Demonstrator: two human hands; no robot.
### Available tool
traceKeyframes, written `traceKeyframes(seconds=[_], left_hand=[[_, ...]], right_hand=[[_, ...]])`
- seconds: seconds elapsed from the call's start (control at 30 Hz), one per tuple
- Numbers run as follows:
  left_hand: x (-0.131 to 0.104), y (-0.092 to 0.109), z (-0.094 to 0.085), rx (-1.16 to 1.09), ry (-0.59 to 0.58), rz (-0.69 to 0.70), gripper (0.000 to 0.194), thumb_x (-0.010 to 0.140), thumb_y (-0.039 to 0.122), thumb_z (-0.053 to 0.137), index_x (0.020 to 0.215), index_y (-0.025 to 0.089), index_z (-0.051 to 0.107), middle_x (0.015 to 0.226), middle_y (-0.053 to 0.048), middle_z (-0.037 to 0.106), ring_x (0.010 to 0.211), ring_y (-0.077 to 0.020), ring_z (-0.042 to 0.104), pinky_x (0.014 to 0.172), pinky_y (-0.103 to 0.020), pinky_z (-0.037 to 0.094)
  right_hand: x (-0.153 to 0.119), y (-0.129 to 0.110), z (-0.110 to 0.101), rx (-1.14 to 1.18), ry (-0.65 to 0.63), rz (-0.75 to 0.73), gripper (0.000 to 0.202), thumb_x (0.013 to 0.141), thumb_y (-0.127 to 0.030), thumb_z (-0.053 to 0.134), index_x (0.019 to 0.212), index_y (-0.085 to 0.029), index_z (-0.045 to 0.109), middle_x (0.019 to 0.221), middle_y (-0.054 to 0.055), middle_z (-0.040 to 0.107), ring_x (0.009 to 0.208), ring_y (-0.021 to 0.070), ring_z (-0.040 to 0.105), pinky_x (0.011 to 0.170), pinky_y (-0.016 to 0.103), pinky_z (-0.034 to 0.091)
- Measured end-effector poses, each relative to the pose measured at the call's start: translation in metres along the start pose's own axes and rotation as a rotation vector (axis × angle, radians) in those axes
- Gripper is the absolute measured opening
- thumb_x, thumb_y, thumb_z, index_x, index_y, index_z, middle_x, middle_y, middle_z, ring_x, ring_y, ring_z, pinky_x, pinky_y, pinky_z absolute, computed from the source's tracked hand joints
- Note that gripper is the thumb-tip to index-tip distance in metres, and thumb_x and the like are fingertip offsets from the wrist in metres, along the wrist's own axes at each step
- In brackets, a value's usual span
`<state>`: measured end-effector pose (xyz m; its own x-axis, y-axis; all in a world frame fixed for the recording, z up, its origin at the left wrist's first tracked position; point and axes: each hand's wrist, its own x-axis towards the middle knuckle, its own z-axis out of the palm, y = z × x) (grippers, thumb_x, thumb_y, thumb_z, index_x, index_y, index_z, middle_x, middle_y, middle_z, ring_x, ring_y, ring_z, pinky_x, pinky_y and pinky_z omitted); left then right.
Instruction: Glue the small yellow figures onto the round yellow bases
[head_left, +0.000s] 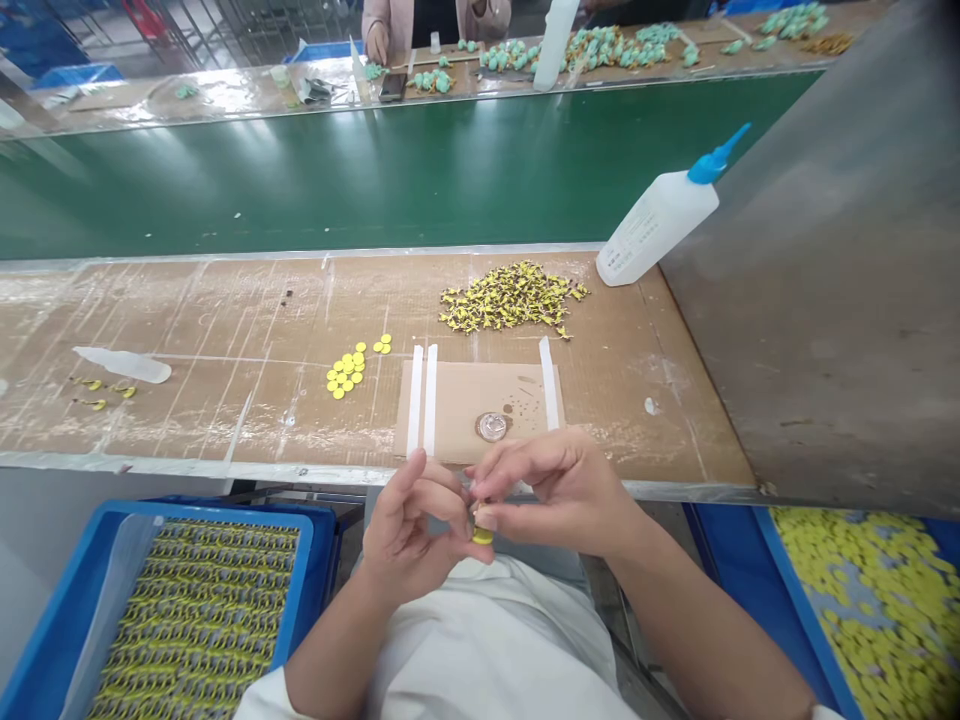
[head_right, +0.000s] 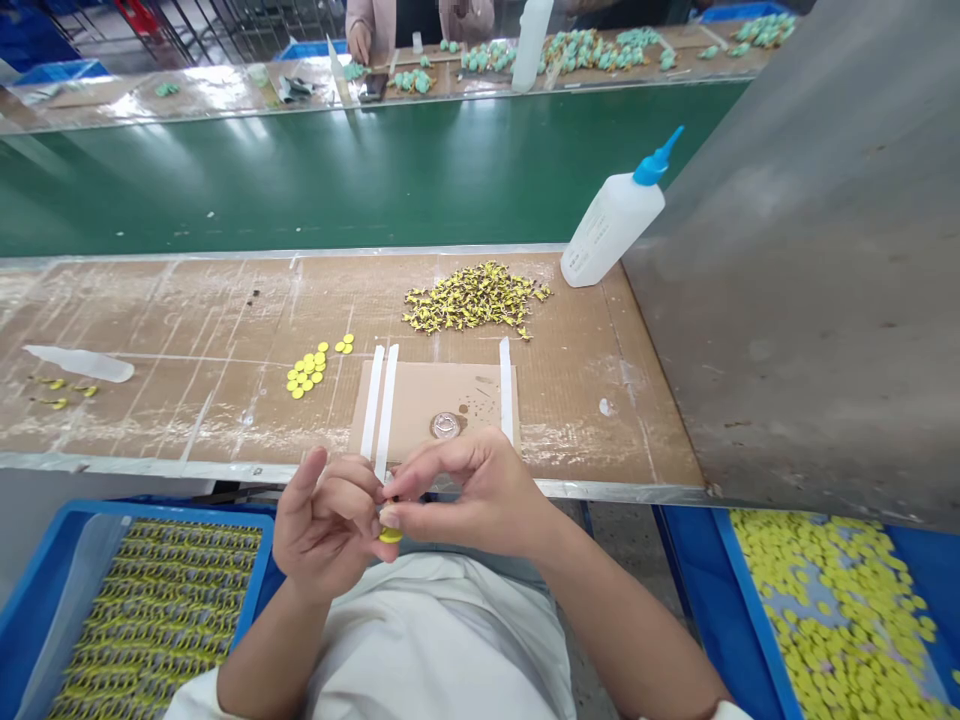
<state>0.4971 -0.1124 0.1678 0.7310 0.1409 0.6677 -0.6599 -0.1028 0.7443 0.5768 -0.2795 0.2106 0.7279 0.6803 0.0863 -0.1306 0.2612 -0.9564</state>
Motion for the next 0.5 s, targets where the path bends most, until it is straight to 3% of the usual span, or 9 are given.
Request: traceKeyframes(seconds=[0.17, 0.3, 0.5], left_hand=[[0.0077, 0.0019, 0.0030, 0.028, 0.083, 0.011, 0.088, 0.078, 0.029, 0.085, 0.154, 0.022, 0.041, 0.063, 0.005, 0.067, 0.067, -0.0138, 0.062, 0.071, -0.025, 0.056], [0.0105, 0.0045, 0.0020, 0.047, 0.090, 0.030, 0.090, 0.077, 0.025, 0.087, 0.154, 0.022, 0.040, 0.065, 0.005, 0.069, 0.068, -0.0135, 0.062, 0.071, -0.024, 0.056], [0.0108, 0.0059, 0.0040, -0.073, 0.133, -0.056, 0.085, 0.076, 0.032, 0.087, 0.150, 0.026, 0.046, 0.061, 0.005, 0.065, 0.067, -0.0127, 0.059, 0.070, -0.023, 0.053]], right_hand=[[-0.0026, 0.0037, 0.0038, 0.035, 0.033, 0.021, 0.022, 0.073, -0.020, 0.090, 0.094, -0.023, 0.082, 0.089, 0.007, 0.079, 0.081, 0.0201, 0.074, 0.076, 0.029, 0.059], [-0.0082, 0.0045, 0.0055, 0.032, 0.048, 0.012, 0.020, 0.081, -0.020, 0.085, 0.100, -0.024, 0.081, 0.095, 0.007, 0.079, 0.089, 0.0216, 0.074, 0.083, 0.033, 0.059], [-0.0074, 0.0019, 0.0073, 0.011, 0.058, -0.021, 0.019, 0.081, -0.018, 0.084, 0.098, -0.024, 0.081, 0.090, 0.006, 0.078, 0.081, 0.0202, 0.072, 0.074, 0.031, 0.059]])
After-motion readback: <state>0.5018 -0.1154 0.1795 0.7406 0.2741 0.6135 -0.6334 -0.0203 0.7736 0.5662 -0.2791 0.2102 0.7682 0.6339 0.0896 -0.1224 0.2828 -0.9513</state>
